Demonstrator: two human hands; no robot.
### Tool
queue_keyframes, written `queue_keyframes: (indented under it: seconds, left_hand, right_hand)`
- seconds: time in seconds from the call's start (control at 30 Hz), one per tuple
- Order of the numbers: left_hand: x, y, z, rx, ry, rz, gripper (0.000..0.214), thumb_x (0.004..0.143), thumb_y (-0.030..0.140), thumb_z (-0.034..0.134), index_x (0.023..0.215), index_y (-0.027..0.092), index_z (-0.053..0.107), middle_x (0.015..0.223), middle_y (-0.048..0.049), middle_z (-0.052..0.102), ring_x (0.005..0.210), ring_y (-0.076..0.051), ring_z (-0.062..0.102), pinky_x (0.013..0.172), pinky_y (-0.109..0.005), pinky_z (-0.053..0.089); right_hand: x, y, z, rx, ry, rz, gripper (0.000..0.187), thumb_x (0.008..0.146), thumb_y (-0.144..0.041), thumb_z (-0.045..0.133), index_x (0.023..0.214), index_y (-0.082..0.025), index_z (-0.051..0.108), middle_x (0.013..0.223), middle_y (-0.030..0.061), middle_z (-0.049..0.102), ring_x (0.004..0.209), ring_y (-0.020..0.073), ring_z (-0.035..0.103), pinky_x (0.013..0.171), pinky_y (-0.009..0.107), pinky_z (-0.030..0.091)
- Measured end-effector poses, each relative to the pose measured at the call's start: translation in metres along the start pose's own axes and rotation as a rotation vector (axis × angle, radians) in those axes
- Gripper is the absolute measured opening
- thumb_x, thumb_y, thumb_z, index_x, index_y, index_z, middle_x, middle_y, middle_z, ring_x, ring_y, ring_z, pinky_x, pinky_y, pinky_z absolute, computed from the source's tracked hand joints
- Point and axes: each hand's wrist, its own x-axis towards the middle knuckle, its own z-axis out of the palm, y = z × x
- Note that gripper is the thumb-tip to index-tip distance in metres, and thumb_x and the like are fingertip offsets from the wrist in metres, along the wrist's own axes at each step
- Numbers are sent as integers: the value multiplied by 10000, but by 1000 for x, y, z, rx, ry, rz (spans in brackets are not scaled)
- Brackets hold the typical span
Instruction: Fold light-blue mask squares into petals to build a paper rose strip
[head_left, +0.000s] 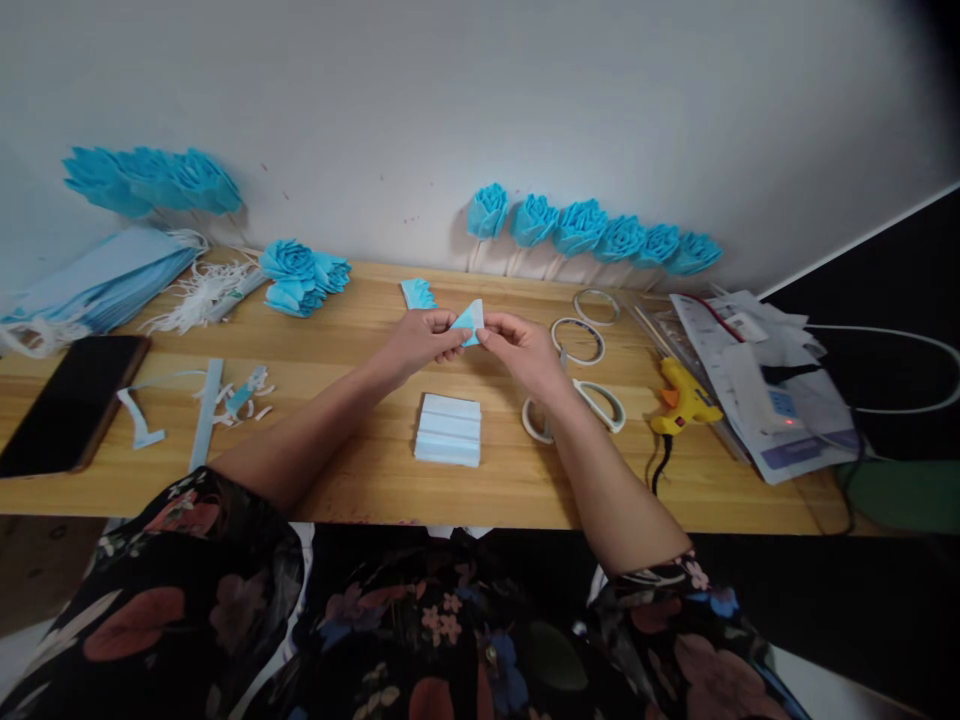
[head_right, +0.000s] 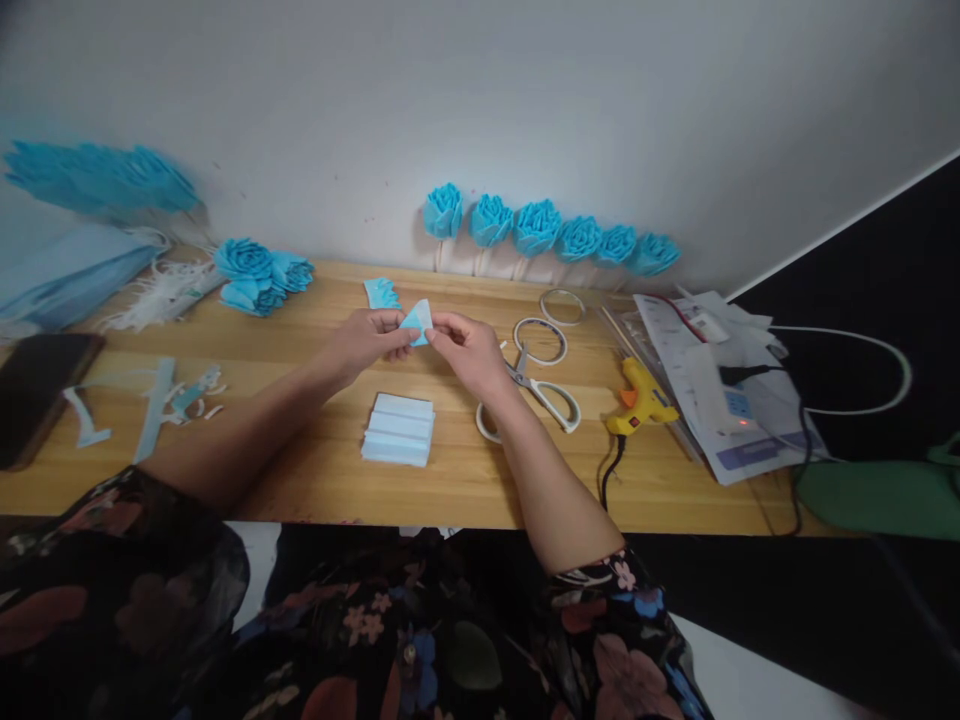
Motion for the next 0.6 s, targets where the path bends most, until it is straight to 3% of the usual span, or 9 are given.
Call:
queue_keyframes:
  seconds: [0.27,0.4,0.6]
  left_hand:
    - [2,-3,-1,3,-17,2,257,737,364,706,654,160,575,571,14,590,522,-79,519,511,-205,393]
    - [1,-4,-2,55,-100,-3,271,725,369,714,633,157,573,563,10,590,527,-81,529,513,-201,396]
    - [-1,-2,-3,84,-189,-23,212,736,325,702,666,164,584,566,15,599,533,-89,553,511,-202,397]
  right_hand:
    - [0,1,-1,-13,-15,-6,281,766,-408,709,933,-185,738,830,-1,703,773,141,605,786,297,479]
    - [0,0,-1,11,-15,8,300,718,-413,759,910,-185,727,789,-5,679,729,135,583,727,286,470]
    - [-3,-4,-1,-114,30,-70,192,769,-372,722,855,-201,741,666,-32,611,618,110,497,613,258,403]
